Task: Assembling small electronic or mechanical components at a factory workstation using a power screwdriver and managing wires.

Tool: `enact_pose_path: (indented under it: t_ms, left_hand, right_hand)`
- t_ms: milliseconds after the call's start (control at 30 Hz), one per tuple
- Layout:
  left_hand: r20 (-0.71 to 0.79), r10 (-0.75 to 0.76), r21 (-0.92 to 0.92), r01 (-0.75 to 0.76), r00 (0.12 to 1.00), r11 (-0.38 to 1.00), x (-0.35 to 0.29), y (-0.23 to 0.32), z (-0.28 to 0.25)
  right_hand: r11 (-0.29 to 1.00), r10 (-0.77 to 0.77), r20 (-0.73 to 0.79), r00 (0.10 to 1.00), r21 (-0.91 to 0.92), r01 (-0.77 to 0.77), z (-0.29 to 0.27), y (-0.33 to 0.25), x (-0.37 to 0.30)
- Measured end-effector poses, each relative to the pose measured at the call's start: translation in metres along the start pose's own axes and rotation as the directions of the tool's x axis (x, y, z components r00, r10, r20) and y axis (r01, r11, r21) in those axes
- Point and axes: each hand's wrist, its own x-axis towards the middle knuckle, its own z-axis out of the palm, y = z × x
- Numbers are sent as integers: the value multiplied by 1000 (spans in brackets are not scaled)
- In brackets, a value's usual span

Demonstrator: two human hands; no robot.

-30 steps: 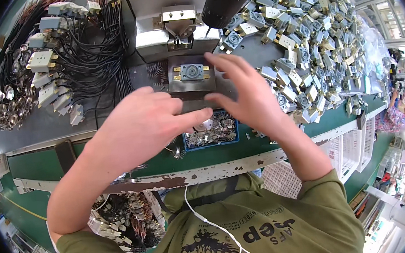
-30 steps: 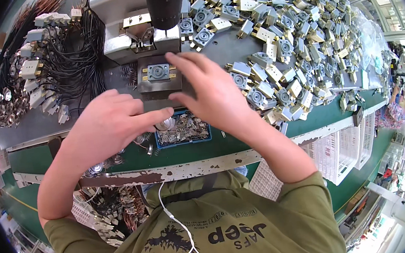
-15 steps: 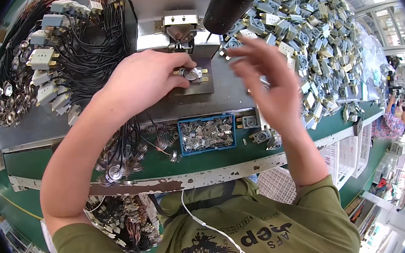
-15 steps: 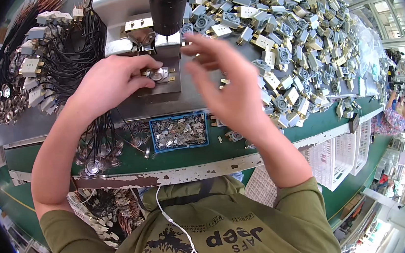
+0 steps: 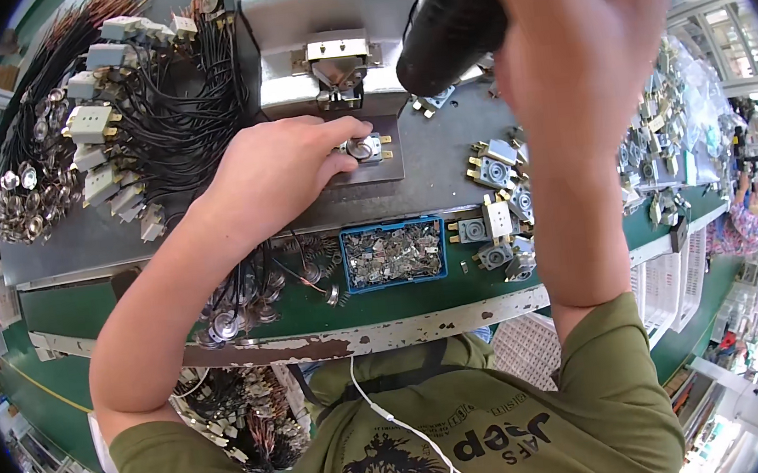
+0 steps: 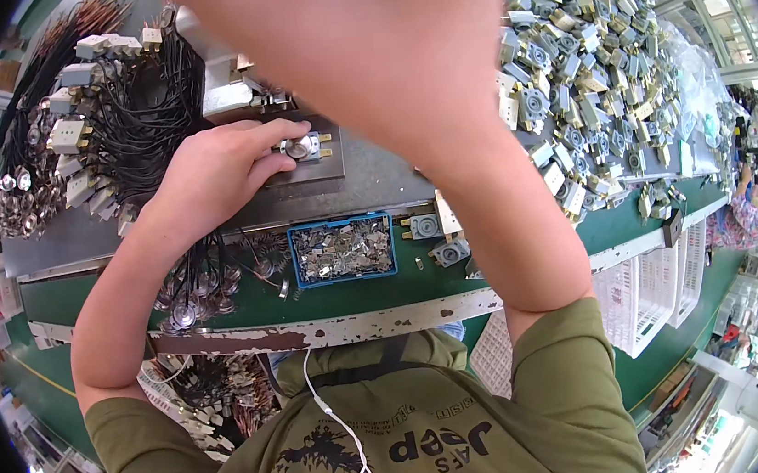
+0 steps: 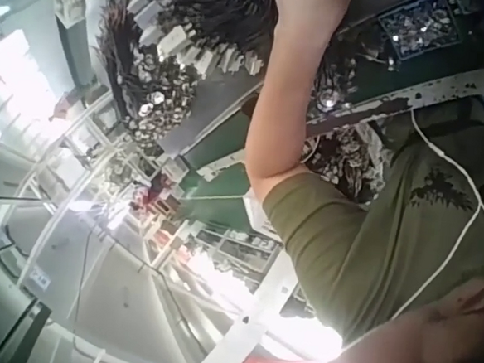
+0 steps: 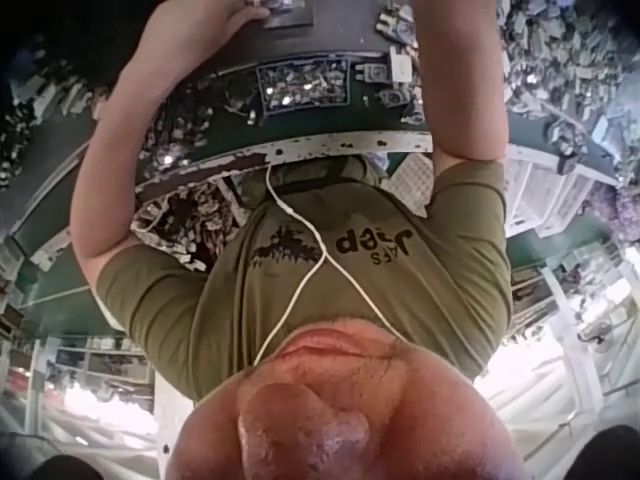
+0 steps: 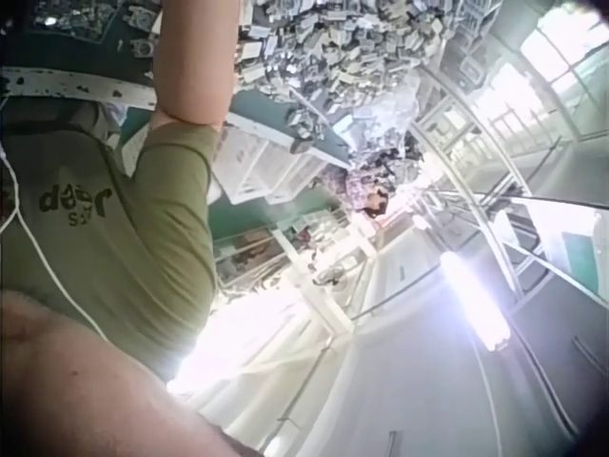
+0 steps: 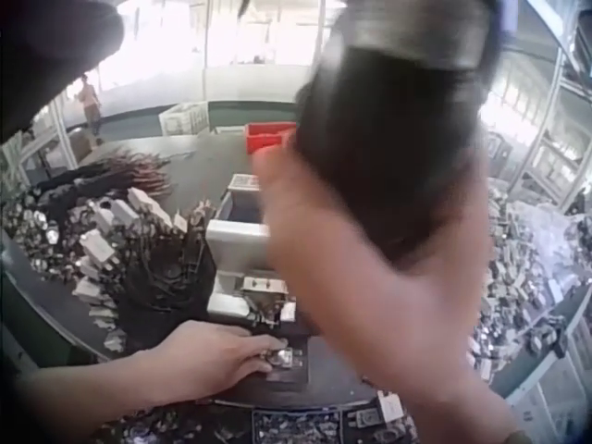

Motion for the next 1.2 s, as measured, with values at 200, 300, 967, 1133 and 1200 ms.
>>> enact_pose_path:
  t_ms: [200, 300, 967, 1133, 1200]
  left_hand:
    - [49, -7, 16, 7, 999, 1000, 0, 1, -4]
    - [18, -4, -25, 5, 1000, 1000, -1, -3, -3]
    - [126, -45, -40, 51, 991, 998, 5, 5, -6]
    - [84, -30, -40, 34, 996, 999, -1, -1, -3]
    - [95, -25, -17, 27, 995, 999, -1, 2, -5]
  right_hand:
    - [996, 80, -9, 997, 32, -80, 6, -29, 1]
    - [991, 120, -12, 993, 64, -119, 35, -31, -4]
    - [868, -89, 55, 995, 495, 51, 73, 42, 5]
    - [963, 267, 70, 961, -3, -268, 73, -5, -6]
    - [966, 251, -4, 968, 66, -250, 78, -11, -14]
